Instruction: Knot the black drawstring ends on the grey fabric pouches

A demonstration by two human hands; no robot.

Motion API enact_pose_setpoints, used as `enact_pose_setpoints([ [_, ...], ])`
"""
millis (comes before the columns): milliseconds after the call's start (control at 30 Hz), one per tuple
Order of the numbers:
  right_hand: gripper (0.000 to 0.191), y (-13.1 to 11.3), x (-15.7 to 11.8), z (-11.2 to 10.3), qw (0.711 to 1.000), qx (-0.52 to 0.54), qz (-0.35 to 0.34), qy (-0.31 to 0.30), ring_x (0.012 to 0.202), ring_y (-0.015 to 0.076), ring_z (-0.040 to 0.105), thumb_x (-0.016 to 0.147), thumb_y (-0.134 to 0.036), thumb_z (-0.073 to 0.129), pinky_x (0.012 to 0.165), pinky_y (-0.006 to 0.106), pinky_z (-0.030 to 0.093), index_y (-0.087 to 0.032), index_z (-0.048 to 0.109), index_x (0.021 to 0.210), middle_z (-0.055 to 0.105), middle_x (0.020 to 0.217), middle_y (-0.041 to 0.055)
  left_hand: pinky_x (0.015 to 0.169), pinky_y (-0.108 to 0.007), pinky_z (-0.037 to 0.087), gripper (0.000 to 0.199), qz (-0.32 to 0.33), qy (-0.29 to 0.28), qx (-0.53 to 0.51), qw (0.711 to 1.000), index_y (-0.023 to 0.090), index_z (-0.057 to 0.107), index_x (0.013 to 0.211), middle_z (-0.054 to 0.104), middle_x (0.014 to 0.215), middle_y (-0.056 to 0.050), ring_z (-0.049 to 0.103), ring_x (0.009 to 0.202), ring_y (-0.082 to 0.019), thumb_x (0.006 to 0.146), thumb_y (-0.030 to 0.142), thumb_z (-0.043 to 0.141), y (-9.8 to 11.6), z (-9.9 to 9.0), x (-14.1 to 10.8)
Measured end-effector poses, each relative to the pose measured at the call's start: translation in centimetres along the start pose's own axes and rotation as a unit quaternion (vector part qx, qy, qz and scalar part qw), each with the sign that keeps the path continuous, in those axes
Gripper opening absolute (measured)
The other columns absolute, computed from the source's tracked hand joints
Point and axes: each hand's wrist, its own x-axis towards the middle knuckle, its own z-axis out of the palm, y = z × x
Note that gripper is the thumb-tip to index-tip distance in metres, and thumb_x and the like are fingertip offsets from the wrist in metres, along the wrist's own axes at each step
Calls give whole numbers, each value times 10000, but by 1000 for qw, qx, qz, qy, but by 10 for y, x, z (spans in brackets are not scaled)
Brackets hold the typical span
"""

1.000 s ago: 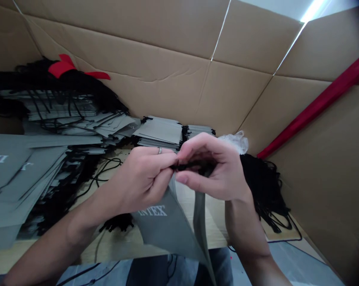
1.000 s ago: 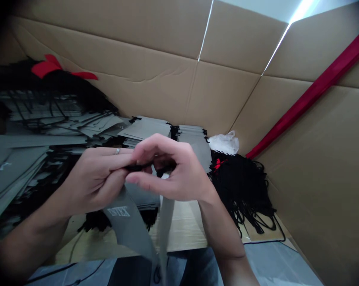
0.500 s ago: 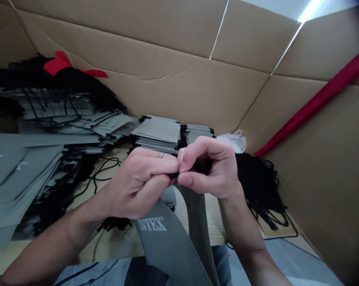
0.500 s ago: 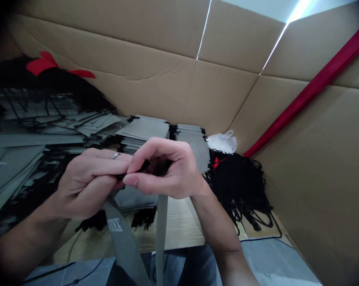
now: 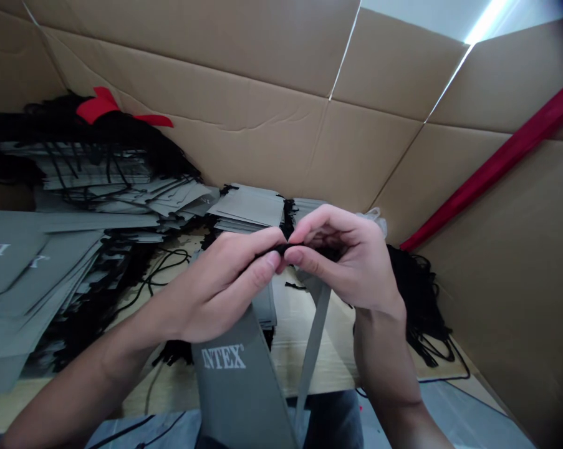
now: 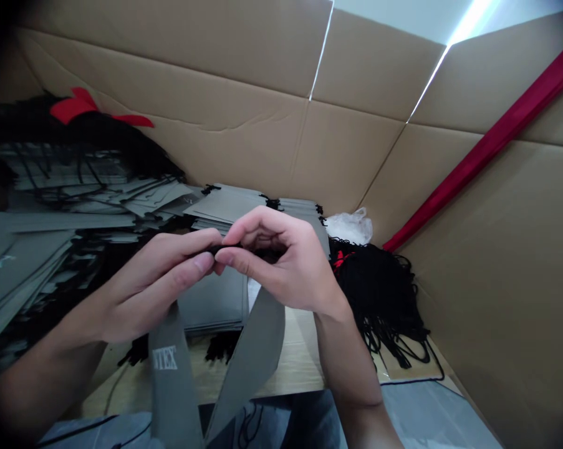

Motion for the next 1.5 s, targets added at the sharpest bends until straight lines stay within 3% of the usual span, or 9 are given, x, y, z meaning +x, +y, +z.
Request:
enact_pose_setpoints([
  [167, 195, -3, -7, -5, 999, 2, 16, 42, 867, 161, 682, 1052, -359, 861, 668, 245, 578, -244, 770, 1181, 731, 1042, 43, 630, -294, 432, 286, 23, -34, -5, 999, 223, 592, 996, 597, 788, 56, 531, 661, -117, 1248, 266, 463, -2, -3, 1],
  [233, 207, -6, -9, -5, 997, 45, 30, 45, 956, 199, 658, 996, -311, 815, 671, 267, 564, -266, 725, 1177, 670, 1114, 59, 639, -298, 443, 267, 33, -32, -1, 999, 221, 609, 1031, 622, 813, 48, 542, 669, -122, 1249, 252, 458, -2, -4, 2],
  [333, 248, -12, -12, 0, 994, 105, 28, 33, 933, 200, 596, 907, -198, 784, 666, 278, 540, -274, 654, 1104, 581, 1081, 46, 641, -301, 444, 259, 41, -34, 12, 998, 214, 626, 1056, 623, 822, 44, 539, 669, -125, 1244, 227, 449, -2, -3, 3],
  [567, 317, -7, -6, 14, 991, 96, -62, 73, 825, 164, 487, 1027, -206, 844, 591, 245, 480, -285, 536, 1033, 462, 972, 5, 719, -263, 487, 284, 15, -24, -52, 998, 214, 667, 1121, 649, 889, 27, 583, 763, -120, 1276, 343, 468, -9, 2, 0],
  [667, 341, -2, -1, 15, 990, 66, -108, 67, 789, 158, 473, 1055, -233, 855, 590, 258, 463, -282, 523, 993, 442, 929, -6, 673, -270, 458, 299, -7, -25, -87, 996, 230, 678, 1122, 619, 843, 37, 553, 714, -118, 1278, 395, 484, -10, 2, -1],
  [900, 438, 0, 3, 12, 984, 8, -157, 78, 776, 169, 501, 1037, -272, 910, 653, 318, 509, -285, 483, 943, 416, 892, -16, 665, -253, 453, 328, 18, -36, -48, 998, 210, 630, 1022, 605, 825, 48, 539, 708, -98, 1273, 333, 456, -5, 0, 0],
  [1100, 468, 3, 5, 8, 985, 14, -167, 37, 745, 166, 505, 1047, -327, 896, 624, 317, 526, -289, 442, 940, 415, 863, -22, 676, -269, 489, 307, 30, -36, -35, 998, 210, 674, 1116, 712, 903, 21, 643, 768, -116, 1274, 358, 456, -7, 0, -1],
  [1500, 461, 3, 2, 5, 992, 68, -105, 24, 766, 154, 494, 1015, -265, 914, 645, 299, 503, -283, 460, 935, 425, 870, -25, 621, -291, 478, 283, 69, -35, -6, 997, 220, 632, 1047, 751, 892, 2, 659, 711, -144, 1251, 321, 464, -6, 1, -2],
])
